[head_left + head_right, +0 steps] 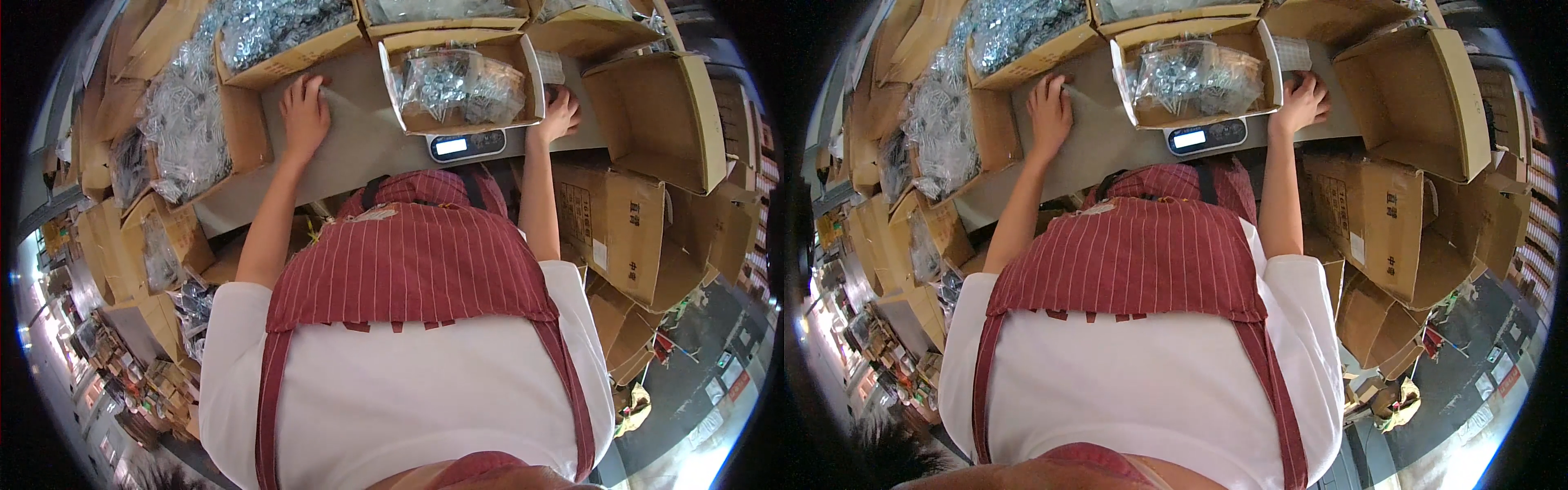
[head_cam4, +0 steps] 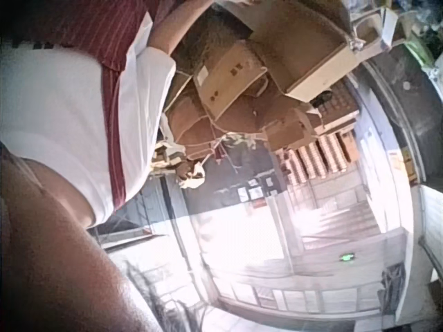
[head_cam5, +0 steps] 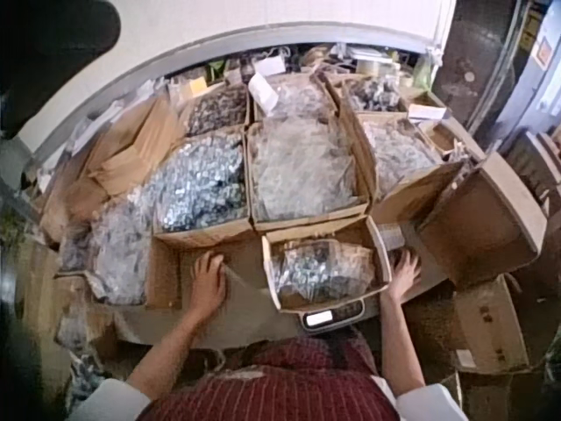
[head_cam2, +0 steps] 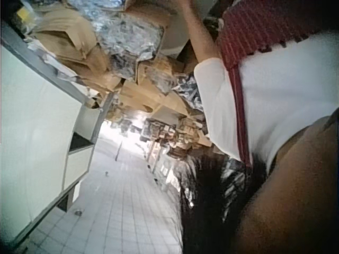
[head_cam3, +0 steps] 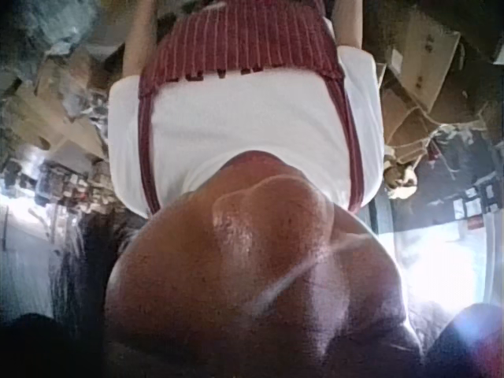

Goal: Sorting small hardware components into plastic bags and cardboard boxes and weighing them on a digital scale.

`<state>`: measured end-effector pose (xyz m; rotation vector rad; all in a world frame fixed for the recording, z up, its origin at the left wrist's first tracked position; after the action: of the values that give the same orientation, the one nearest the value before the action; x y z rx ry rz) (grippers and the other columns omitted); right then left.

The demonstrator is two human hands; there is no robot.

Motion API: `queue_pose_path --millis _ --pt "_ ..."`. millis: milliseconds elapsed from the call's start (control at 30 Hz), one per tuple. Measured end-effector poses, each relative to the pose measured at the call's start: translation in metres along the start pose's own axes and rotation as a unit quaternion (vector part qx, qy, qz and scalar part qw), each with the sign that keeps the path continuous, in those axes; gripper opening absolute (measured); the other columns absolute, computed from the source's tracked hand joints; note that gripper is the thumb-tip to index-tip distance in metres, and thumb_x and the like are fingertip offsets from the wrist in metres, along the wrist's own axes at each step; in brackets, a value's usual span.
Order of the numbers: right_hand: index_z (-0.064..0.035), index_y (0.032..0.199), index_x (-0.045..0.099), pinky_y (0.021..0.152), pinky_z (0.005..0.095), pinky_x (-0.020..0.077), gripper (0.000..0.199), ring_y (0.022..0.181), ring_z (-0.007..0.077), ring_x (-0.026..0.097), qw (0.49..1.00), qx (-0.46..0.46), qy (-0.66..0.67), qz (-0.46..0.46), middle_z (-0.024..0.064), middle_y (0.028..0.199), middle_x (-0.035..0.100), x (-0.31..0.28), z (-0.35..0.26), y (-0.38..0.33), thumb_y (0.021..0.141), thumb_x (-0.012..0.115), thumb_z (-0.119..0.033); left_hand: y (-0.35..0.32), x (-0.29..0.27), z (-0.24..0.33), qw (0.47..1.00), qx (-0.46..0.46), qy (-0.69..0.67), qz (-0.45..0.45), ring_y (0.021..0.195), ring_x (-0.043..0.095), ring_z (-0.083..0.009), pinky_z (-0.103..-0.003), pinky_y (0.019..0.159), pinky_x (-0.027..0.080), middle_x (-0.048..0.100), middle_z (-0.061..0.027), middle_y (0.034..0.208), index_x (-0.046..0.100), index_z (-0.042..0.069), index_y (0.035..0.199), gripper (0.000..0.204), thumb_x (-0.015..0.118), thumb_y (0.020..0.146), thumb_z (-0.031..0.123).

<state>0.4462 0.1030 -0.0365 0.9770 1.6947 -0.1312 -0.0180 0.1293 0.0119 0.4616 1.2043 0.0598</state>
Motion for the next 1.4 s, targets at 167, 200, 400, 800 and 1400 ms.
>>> queue_pose_path --millis 167,200,400,800,1400 --pt "-0.0199 0.109 0.063 0.098 0.0543 0.0308 0.031 0.116 0.0352 0.045 1.0 -0.011 0.0 -0.001 0.0031 0.124 0.056 -0.005 -0.002 -0.004 0.079 0.068 -0.027 0.001 -0.005 0.003 1.0 -0.001 0.006 0.005 0.118 0.046 -0.0348 -0.051 0.1 0.034 0.051 -0.0117 0.126 0.053 0.013 0.12 0.032 0.053 0.089 0.012" --pt "-0.0199 0.105 0.064 0.098 0.0533 0.0309 0.028 0.115 0.0343 0.046 0.999 -0.026 0.02 0.01 0.0024 0.122 0.057 -0.009 -0.004 -0.005 0.079 0.068 -0.025 0.0 -0.006 0.004 1.0 0.004 0.005 0.0 0.118 0.046 -0.0343 -0.05 0.099 0.035 0.051 -0.0116 0.126 0.054 0.013 0.12 0.031 0.053 0.089 0.012" --pt "-0.0169 0.093 0.067 0.099 0.0486 0.0331 0.015 0.11 0.0317 0.05 0.984 -0.105 0.144 -0.004 0.003 0.112 0.062 -0.028 0.002 -0.011 0.078 0.067 -0.016 -0.006 -0.003 0.004 0.999 -0.027 0.017 -0.008 0.117 0.047 -0.0335 -0.049 0.098 0.036 0.052 -0.0113 0.124 0.056 0.014 0.118 0.028 0.053 0.089 0.013" --pt "0.0006 0.089 0.06 0.073 0.0292 0.046 0.006 0.078 0.0163 0.053 0.879 -0.067 0.422 -0.211 0.0041 0.087 0.058 -0.145 0.015 0.002 0.085 0.056 -0.001 -0.108 -0.02 0.066 0.974 -0.214 0.012 0.067 0.107 0.051 -0.0333 -0.046 0.093 0.038 0.056 -0.0092 0.118 0.058 0.013 0.111 0.03 0.058 0.081 0.007" --pt "-0.0019 0.065 0.051 0.053 0.026 0.0418 0.04 0.055 0.011 0.05 0.377 -0.466 0.393 -0.697 0.0045 0.061 0.053 -0.188 -0.274 -0.245 0.1 0.05 -0.019 -0.279 -0.301 0.106 0.904 -0.388 -0.135 0.12 0.082 0.068 -0.0187 -0.031 0.073 0.053 0.071 -0.0066 0.088 0.067 0.008 0.107 0.019 0.061 0.089 0.007"
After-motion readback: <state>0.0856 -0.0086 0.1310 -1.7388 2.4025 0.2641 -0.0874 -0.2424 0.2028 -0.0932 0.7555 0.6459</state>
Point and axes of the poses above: each hand's wrist, its own y-axis towards the middle knuckle, its own x-axis out of the palm, z = x × y, the point moved 5 cm from there along y, towards the middle knuckle
